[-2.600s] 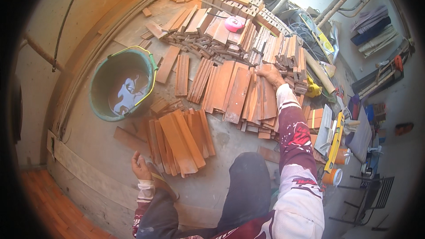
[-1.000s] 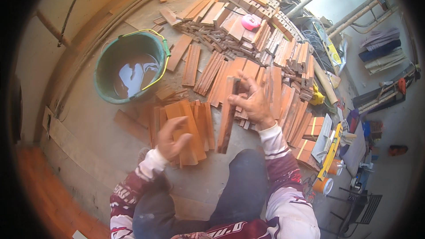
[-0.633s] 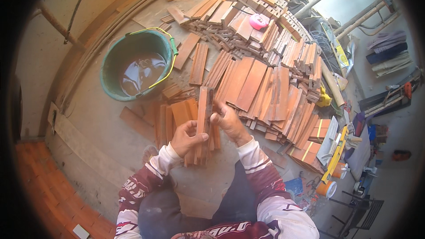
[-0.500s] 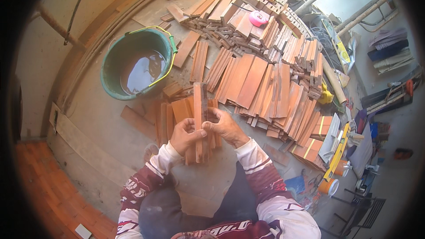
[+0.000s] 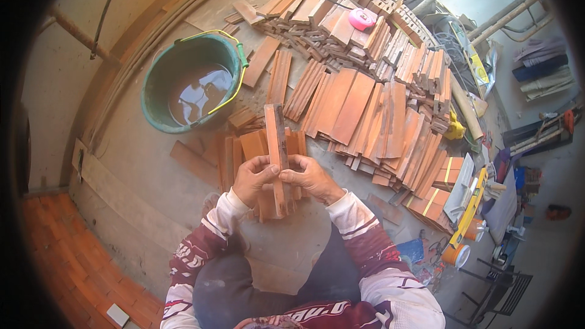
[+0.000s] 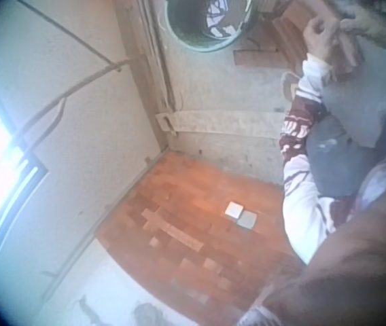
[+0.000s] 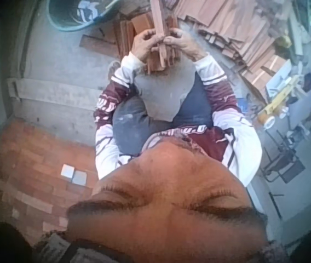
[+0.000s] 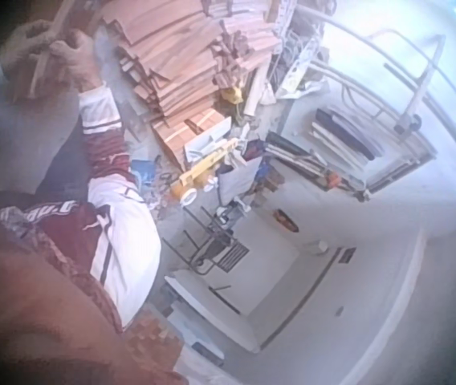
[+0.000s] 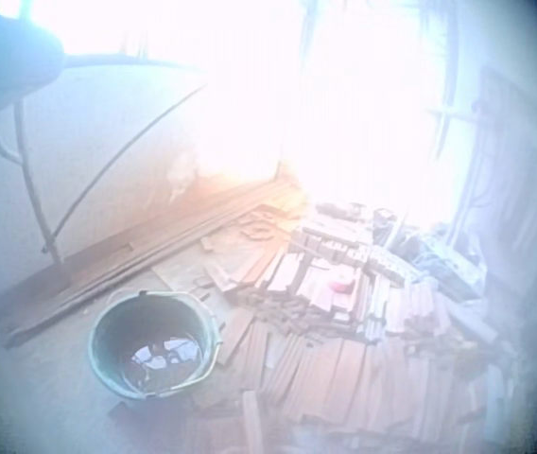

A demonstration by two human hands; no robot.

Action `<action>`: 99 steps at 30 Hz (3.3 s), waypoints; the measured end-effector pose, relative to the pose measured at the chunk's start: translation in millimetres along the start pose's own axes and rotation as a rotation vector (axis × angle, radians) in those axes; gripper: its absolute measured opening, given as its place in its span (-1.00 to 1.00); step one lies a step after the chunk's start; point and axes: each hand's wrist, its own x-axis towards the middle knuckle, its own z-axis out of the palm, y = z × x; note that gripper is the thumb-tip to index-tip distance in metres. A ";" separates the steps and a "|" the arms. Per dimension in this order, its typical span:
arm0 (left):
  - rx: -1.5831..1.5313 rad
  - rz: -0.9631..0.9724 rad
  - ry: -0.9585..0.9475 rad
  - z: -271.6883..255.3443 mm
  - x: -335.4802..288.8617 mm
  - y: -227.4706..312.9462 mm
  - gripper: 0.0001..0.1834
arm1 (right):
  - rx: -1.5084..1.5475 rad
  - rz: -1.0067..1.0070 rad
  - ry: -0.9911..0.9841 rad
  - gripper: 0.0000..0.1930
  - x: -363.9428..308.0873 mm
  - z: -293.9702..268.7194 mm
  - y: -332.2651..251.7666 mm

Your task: The person sits on the floor and repeatedly picks up stacks of terracotta roof tiles, submerging them into a green bucket filled with water. They arrange the tiles within the bucket to ensure they are fully soaked.

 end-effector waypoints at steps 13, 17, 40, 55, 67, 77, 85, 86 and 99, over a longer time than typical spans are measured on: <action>-0.013 0.158 0.033 5.0 4.5 -16.8 -0.68 | -0.077 -0.077 -0.045 -0.47 4.1 -5.1 9.4; -0.003 0.173 0.025 7.0 2.7 -16.3 -0.70 | -0.076 -0.077 -0.063 -0.47 3.0 -9.6 13.3; -0.540 0.142 -0.507 -48.8 -9.0 -12.8 -0.04 | 0.424 -0.166 -0.150 -0.07 -10.7 -16.1 0.0; -0.621 0.114 -0.537 -64.6 -20.2 -11.6 -0.06 | 0.550 -0.125 -0.139 -0.12 0.0 -9.2 6.8; -0.564 0.097 -0.458 -61.8 -12.0 -13.2 -0.23 | 0.734 -0.125 -0.203 -0.18 10.5 -17.0 15.6; -0.533 0.046 -0.364 -55.2 -8.1 -13.5 -0.30 | 0.342 -0.047 0.046 -0.36 11.6 -15.4 20.0; -0.023 0.199 0.006 -36.4 -14.6 -2.2 -0.43 | -0.145 -0.067 0.038 -0.29 0.7 16.1 -9.0; 0.005 0.205 0.008 -36.4 -16.4 -1.2 -0.43 | -0.135 -0.072 0.013 -0.28 1.5 17.8 -8.7; 0.051 0.478 0.240 -57.1 -31.1 56.7 -0.56 | -0.343 -0.218 -0.002 -0.38 32.4 45.4 -60.3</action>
